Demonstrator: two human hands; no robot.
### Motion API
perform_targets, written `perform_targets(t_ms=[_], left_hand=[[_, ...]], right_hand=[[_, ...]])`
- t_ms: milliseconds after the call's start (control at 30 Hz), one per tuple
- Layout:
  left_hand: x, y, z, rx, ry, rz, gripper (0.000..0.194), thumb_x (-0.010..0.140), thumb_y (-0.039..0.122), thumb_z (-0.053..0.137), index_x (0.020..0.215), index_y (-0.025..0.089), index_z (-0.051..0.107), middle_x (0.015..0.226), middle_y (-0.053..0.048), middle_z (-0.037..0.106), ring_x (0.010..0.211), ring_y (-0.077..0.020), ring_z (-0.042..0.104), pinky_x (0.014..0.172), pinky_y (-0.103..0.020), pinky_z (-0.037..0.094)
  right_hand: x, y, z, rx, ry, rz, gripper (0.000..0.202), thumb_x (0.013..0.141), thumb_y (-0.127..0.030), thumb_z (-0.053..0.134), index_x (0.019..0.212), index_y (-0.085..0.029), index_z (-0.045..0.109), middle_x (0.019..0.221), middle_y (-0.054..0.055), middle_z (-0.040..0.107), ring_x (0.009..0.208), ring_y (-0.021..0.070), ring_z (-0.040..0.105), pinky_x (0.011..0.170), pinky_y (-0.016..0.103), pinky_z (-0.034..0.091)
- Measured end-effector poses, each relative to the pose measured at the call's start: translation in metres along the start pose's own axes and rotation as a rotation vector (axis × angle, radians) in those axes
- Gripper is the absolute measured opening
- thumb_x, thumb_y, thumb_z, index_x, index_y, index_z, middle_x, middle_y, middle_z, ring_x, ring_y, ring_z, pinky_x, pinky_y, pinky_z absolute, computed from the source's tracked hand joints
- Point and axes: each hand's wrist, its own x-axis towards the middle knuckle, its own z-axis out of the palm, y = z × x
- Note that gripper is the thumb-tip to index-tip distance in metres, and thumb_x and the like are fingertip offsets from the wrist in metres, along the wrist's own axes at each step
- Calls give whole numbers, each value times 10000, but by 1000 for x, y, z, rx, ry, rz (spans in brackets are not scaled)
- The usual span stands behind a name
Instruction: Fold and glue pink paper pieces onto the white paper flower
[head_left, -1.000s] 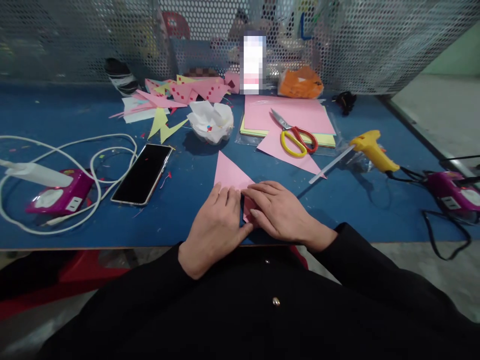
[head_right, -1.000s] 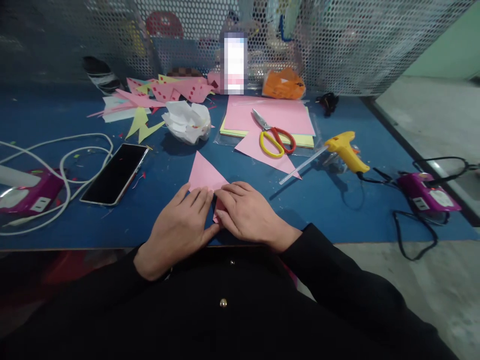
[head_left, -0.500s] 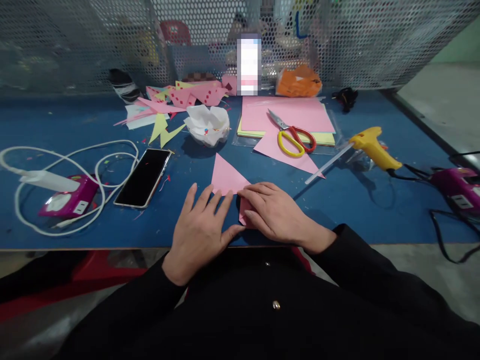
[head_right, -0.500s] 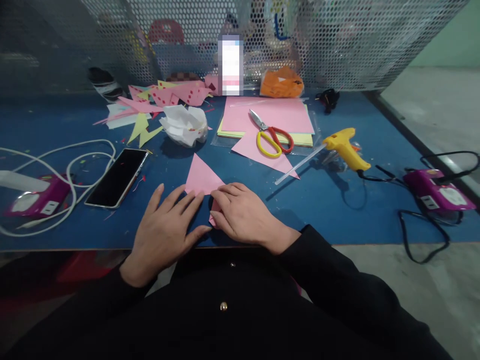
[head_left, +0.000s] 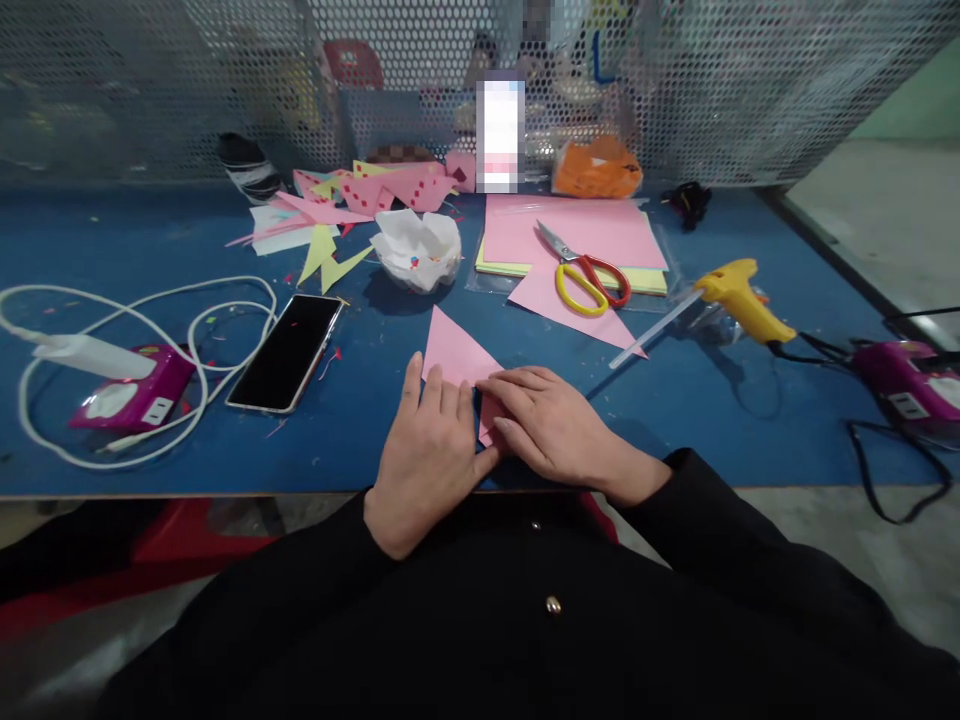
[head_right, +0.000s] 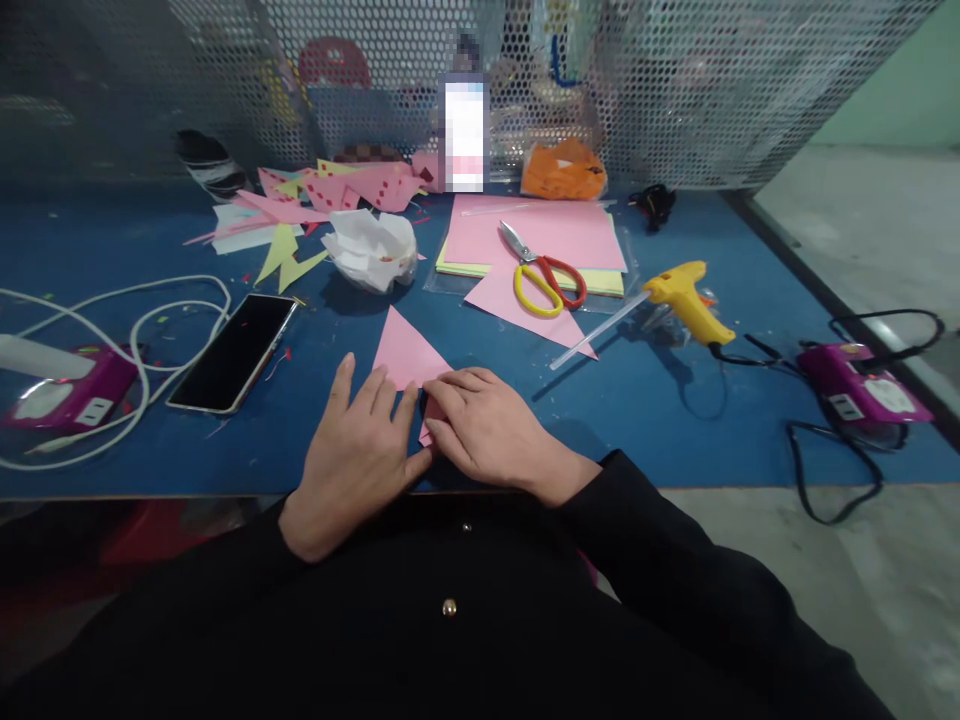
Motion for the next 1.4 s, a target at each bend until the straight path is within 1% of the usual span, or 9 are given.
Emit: perform_targets(t_ms=[100,300,433,533,667,800,1100,1267,1400], left_hand=[[-7,-7,0,22,7,2,731,996,566,348,1181,-82,630,1121,-288,693,1201,-421,598,1145,-643,306],[-23,-17,0,-82,-12,-41,850,962,689,301,1238,-53,612,1253,-272,663,1277,-416,553,1149,-639,292],[-26,-18,4,-132,26,-78,789,962,680,332,1301,15,586,1333,-226,636,1293,-403,545,1145,-664,269],[-23,-17,7,-205,7,-21,698,990,613,353,1381,62,526,1385,-193,609,1315,-363,537,1162,-635,267],[-19,-17,7,-277,-24,29,700,1001,583,358,1386,15,499,1357,-205,627,1268,-329,580,1169,-557,308],[-14,-17,4,-257,-8,21,695,997,600,350,1352,33,539,1307,-188,663,1202,-323,621,1163,-558,316],[-1,-6,5,-175,-31,-8,782,950,708,294,1232,62,630,1098,-173,706,1011,-320,648,1121,-589,340],[1,-4,5,-191,-66,-17,759,932,711,363,1244,68,618,1075,-161,701,1016,-322,640,1107,-567,366],[-8,-7,5,-215,-16,-4,731,950,674,387,1273,54,601,1216,-194,688,1129,-325,630,1123,-549,362]], right_hand=[[0,0,-1,9,1,-3,446,1002,-307,351,1289,-37,560,1248,207,675,1184,284,619,1018,493,470],[0,0,-2,29,1,29,419,991,-291,376,1288,-68,571,1266,186,676,1193,281,618,1032,496,460],[1,0,-2,46,-8,22,429,992,-283,376,1275,-31,577,1267,207,670,1187,292,618,1024,486,462],[1,0,-2,68,-5,36,418,998,-294,371,1271,-52,577,1263,207,671,1178,289,623,1029,498,456],[0,1,-1,183,31,115,380,1002,-288,356,1260,-113,573,1237,160,691,1136,260,646,1019,476,466],[-3,4,2,279,131,208,351,1006,-271,335,1211,-133,584,1153,116,730,1066,227,675,972,429,497],[-4,4,5,232,145,217,353,1002,-275,336,1165,-117,606,1112,131,737,1021,231,686,928,425,519],[-2,3,4,232,127,204,341,1004,-283,339,1155,-127,602,1114,130,730,1029,233,679,937,436,509],[-2,2,3,219,107,202,323,1004,-270,346,1162,-134,593,1135,127,722,1047,231,673,953,433,496]])
